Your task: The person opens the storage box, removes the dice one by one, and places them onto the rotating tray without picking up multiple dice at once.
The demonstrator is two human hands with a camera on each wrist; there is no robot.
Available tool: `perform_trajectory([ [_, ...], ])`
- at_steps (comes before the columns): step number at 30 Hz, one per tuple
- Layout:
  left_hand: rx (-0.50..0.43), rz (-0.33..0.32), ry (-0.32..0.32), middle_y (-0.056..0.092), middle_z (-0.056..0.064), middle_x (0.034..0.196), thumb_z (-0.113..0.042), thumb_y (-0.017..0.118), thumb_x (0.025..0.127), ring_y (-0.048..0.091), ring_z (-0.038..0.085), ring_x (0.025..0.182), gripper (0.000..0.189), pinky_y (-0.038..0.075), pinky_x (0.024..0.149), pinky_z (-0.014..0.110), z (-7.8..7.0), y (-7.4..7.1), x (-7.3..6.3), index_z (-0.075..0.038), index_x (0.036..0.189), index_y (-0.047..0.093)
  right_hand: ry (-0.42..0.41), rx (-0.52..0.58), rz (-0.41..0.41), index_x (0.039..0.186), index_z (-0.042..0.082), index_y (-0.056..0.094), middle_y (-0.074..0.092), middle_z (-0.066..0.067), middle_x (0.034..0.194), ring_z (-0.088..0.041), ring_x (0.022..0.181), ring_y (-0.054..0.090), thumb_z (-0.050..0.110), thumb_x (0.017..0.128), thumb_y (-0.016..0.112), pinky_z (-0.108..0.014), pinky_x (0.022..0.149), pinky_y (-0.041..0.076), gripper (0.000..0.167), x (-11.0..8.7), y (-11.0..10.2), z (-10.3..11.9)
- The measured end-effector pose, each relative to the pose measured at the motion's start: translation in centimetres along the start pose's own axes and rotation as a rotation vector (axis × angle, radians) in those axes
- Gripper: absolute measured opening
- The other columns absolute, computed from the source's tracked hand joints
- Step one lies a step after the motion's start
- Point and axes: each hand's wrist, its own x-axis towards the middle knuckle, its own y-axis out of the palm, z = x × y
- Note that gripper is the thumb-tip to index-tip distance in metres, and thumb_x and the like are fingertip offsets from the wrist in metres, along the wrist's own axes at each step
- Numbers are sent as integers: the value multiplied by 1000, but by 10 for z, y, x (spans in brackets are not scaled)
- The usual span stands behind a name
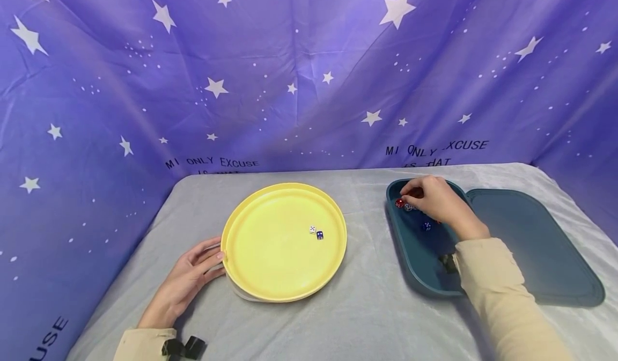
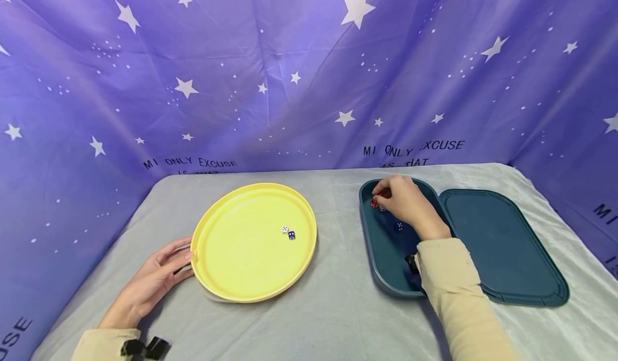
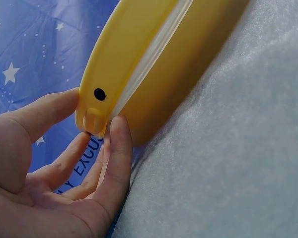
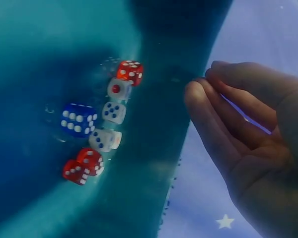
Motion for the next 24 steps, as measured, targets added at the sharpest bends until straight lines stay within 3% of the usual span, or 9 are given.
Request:
perform_trajectory([
  [24,-9,-2,-1,61,1,121,-10,63,98,64,10,110,59,59,94,35,1,1,-1,4,147,34,25,-40,53,97,-4,74,73,-14,89,-25,79,67,3,90,69,-45,72,58,11,13,11,-25],
])
